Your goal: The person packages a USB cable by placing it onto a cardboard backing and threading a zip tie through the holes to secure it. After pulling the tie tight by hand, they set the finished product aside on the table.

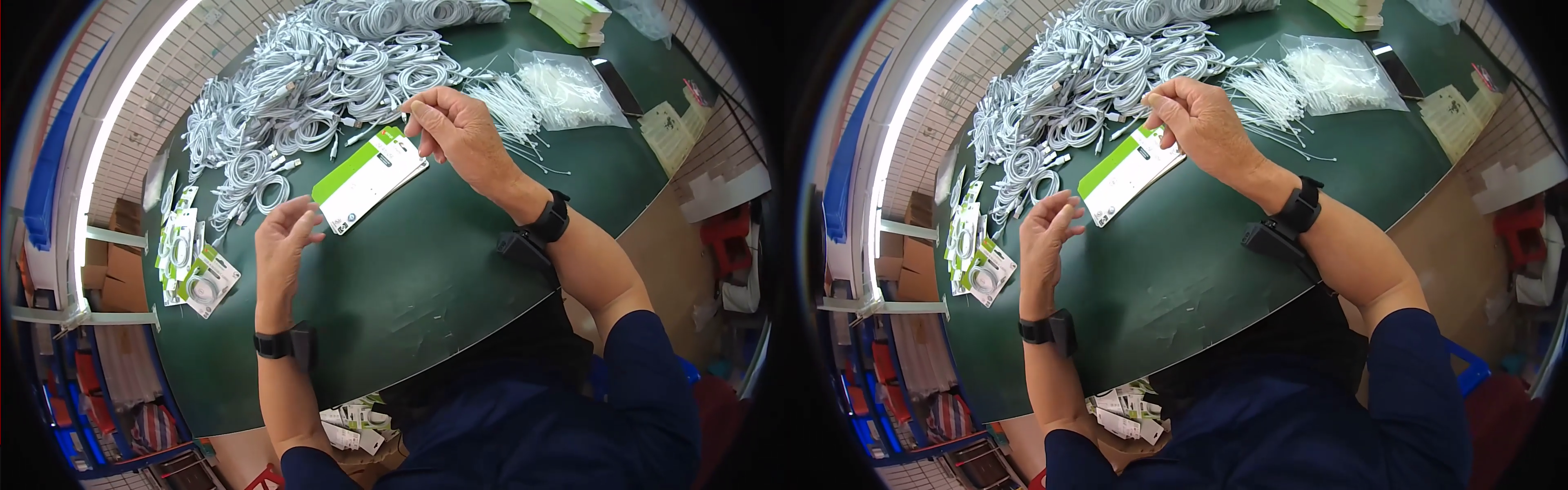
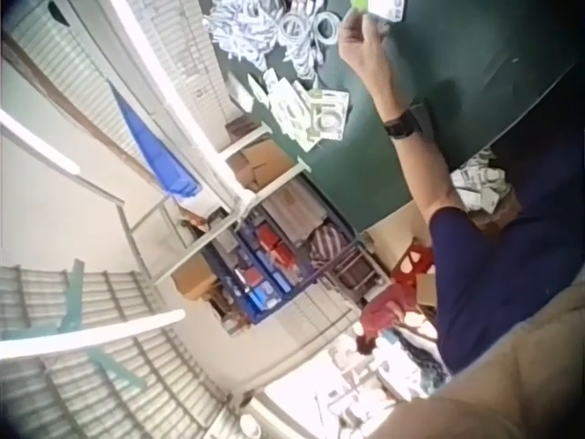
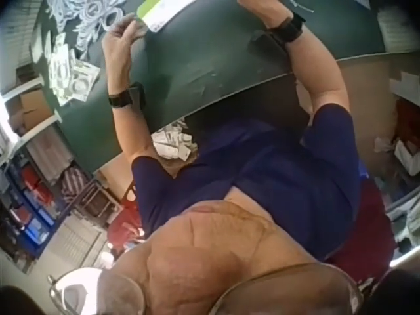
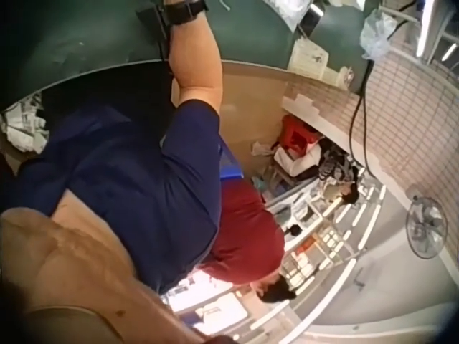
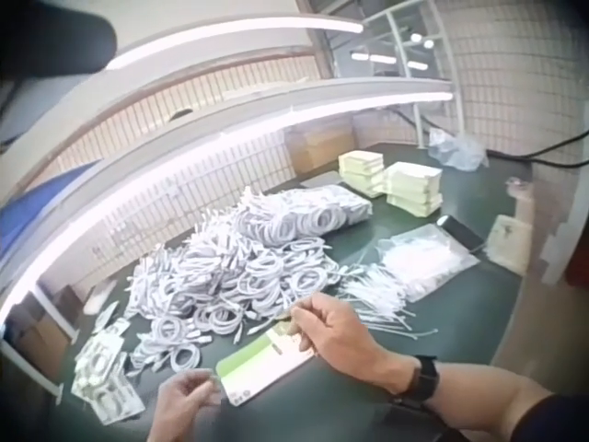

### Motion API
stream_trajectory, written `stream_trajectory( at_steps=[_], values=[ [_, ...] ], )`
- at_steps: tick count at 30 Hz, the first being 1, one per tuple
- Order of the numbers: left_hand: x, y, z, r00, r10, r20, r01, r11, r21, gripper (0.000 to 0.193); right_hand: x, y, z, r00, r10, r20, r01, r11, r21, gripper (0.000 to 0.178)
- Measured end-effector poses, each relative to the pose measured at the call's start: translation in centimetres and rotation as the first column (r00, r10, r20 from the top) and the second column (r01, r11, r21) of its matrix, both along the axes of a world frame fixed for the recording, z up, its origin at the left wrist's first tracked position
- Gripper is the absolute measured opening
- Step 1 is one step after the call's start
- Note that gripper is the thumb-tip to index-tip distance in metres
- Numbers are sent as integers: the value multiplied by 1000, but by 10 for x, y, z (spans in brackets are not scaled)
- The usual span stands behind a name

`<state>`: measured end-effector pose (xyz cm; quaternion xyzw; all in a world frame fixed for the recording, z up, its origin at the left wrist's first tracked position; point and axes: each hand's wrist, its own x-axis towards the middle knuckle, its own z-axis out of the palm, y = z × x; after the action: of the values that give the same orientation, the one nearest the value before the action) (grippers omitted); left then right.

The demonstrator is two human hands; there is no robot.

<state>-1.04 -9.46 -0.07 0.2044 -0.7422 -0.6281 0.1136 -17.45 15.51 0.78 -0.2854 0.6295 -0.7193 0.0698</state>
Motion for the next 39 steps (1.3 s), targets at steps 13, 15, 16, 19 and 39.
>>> stream_trajectory(
  at_steps=[13,15,16,19,39],
  values=[
    [-37,-73,-14,991,-10,133,132,209,-969,25,-4,4,-4,1000,-29,7,29,999,28,20],
    [-33,-78,-21,982,75,173,143,298,-944,25,0,1,-4,999,0,-34,2,999,41,20],
    [-34,-76,-21,976,115,187,138,344,-929,25,0,1,-4,998,12,-62,-9,999,51,20],
    [-27,-74,-27,989,95,113,68,380,-922,23,2,1,-7,997,26,-73,-21,998,67,20],
    [8,17,35,935,87,-343,13,960,281,37,24,-6,-13,933,352,76,-361,913,192,18]
  ],
)
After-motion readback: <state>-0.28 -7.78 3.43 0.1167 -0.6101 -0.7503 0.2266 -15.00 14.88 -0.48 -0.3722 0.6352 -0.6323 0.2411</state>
